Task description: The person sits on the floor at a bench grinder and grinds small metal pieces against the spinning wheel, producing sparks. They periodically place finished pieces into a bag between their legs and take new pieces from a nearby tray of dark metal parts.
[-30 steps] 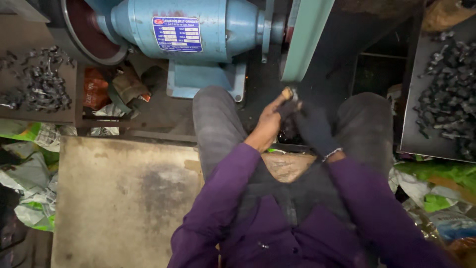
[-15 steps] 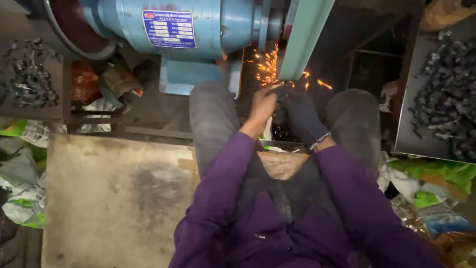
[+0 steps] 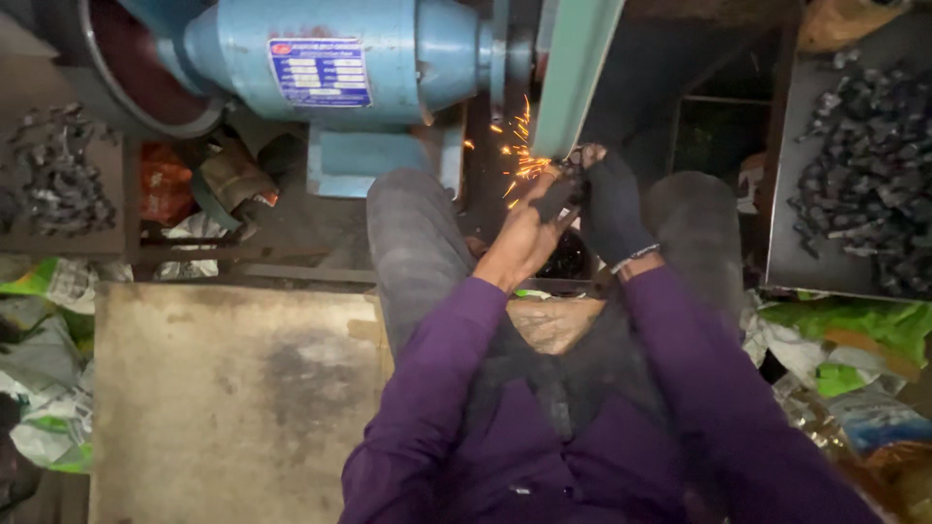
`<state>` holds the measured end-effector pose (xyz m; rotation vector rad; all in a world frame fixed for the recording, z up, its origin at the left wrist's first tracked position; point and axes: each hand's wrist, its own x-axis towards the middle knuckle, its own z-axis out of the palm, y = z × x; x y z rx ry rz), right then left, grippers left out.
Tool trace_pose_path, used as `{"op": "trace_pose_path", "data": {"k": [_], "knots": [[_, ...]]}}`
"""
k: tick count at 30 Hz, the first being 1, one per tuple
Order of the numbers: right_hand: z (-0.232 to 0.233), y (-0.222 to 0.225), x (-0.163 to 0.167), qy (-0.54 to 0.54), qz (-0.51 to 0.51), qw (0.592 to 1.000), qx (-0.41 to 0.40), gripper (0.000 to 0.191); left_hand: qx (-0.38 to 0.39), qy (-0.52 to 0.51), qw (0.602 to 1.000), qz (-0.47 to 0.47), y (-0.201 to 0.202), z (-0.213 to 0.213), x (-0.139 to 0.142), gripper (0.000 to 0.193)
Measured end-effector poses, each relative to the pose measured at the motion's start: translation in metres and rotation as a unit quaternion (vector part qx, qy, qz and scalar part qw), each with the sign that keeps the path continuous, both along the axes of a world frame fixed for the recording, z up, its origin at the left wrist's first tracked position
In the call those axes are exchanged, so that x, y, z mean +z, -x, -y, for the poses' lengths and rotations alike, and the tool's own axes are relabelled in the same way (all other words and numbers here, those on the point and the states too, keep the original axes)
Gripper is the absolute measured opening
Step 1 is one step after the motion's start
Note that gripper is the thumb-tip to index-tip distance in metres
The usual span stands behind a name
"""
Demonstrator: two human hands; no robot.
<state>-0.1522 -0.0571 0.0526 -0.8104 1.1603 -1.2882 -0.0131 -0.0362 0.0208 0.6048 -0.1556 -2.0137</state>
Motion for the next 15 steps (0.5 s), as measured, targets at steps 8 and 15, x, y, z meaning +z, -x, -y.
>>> {"op": "trace_pose_path", "data": {"k": [8,15], "knots": [[-0.041,0.064,0.041,0.062,-0.436,0.898,0.010,0.028,-0.283,0.180,0.856,0.394,-0.003,-0.019,0.039,0.047],[-0.052,0.062,0.106,0.083,-0.444,0.889,-0.081,0.031,-0.360,0.242,0.871,0.230,0.022,-0.038,0.036,0.085]]}}
